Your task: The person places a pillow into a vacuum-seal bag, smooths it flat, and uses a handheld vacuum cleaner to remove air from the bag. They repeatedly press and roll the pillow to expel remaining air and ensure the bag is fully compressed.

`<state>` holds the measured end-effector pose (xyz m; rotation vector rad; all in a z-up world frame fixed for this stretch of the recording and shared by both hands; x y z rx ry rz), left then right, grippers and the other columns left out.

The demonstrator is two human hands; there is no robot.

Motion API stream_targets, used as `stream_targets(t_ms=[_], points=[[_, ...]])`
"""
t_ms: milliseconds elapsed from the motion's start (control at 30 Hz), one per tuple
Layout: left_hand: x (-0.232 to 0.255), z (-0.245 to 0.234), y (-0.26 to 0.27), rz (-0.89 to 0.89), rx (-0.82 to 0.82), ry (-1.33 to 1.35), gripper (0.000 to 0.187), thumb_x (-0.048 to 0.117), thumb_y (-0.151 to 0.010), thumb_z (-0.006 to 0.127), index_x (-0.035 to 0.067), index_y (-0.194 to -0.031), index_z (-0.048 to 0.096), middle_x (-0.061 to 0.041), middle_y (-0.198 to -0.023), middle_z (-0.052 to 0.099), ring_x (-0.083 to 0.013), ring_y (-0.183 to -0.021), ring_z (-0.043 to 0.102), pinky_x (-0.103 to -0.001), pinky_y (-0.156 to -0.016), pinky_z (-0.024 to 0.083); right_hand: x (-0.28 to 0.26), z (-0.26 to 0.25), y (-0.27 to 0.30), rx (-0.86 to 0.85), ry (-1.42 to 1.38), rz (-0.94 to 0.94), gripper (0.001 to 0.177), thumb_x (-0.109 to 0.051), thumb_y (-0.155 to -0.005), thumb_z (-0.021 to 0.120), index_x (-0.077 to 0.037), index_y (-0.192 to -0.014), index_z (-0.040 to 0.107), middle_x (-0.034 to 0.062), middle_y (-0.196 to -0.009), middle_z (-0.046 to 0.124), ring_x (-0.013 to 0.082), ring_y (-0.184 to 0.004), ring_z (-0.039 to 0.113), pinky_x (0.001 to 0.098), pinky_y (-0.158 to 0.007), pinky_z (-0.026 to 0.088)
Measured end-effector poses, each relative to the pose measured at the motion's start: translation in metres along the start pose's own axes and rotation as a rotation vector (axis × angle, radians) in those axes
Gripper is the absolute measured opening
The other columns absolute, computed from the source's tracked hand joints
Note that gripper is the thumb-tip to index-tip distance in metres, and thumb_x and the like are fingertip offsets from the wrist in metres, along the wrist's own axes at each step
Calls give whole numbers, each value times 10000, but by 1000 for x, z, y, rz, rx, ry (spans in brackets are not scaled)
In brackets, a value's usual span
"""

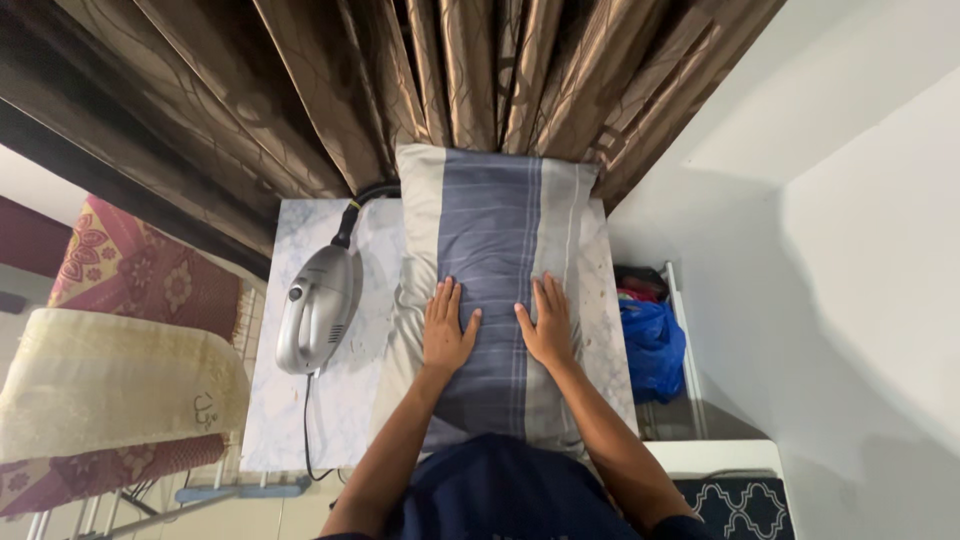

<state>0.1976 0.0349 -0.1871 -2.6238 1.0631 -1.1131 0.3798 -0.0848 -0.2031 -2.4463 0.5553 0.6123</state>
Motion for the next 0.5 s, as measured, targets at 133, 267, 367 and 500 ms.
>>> stream_targets(t_ms=[133,267,367,500], points=[[-3,2,-1,11,14,21,642,367,-982,638,-35,-1465,504,-204,-1606,417,-373,-1513,353,-527,-1213,285,-2,2,-3,-24,19,34,651,-381,-1003,626,-14,-1515,463,257,-1614,370,445,-1508,321,553,-1209,270],[3,-2,1,6,25,19,626,355,-978,648,-32,-1453,520,-202,-1597,431,-376,-1508,371,-531,-1210,301,1,0,6,-56,12,82,650,-379,-1004,617,-36,-1531,453,243,-1622,374,439,-1510,320,564,-1212,265],[17,-16,-14,41,51,-4,614,343,-953,663,-45,-1415,549,-232,-1537,491,-401,-1447,428,-536,-1169,329,-1,0,1,-77,23,79,665,-379,-1004,602,-16,-1536,437,266,-1622,356,450,-1506,310,572,-1197,258],[21,-32,-57,-414,-326,68,550,405,-947,660,30,-1347,624,-181,-1322,668,-366,-1245,624,-452,-1107,474,-12,-7,-36,-29,62,-11,721,-413,-1052,563,32,-1570,333,329,-1625,291,474,-1533,268,597,-1227,196]])
Point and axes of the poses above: each hand's wrist, its own y-axis away from the middle knuckle, its own z-axis out of the palm, x = y × z, the point moved 3 cm from there along -y, towards the middle knuckle
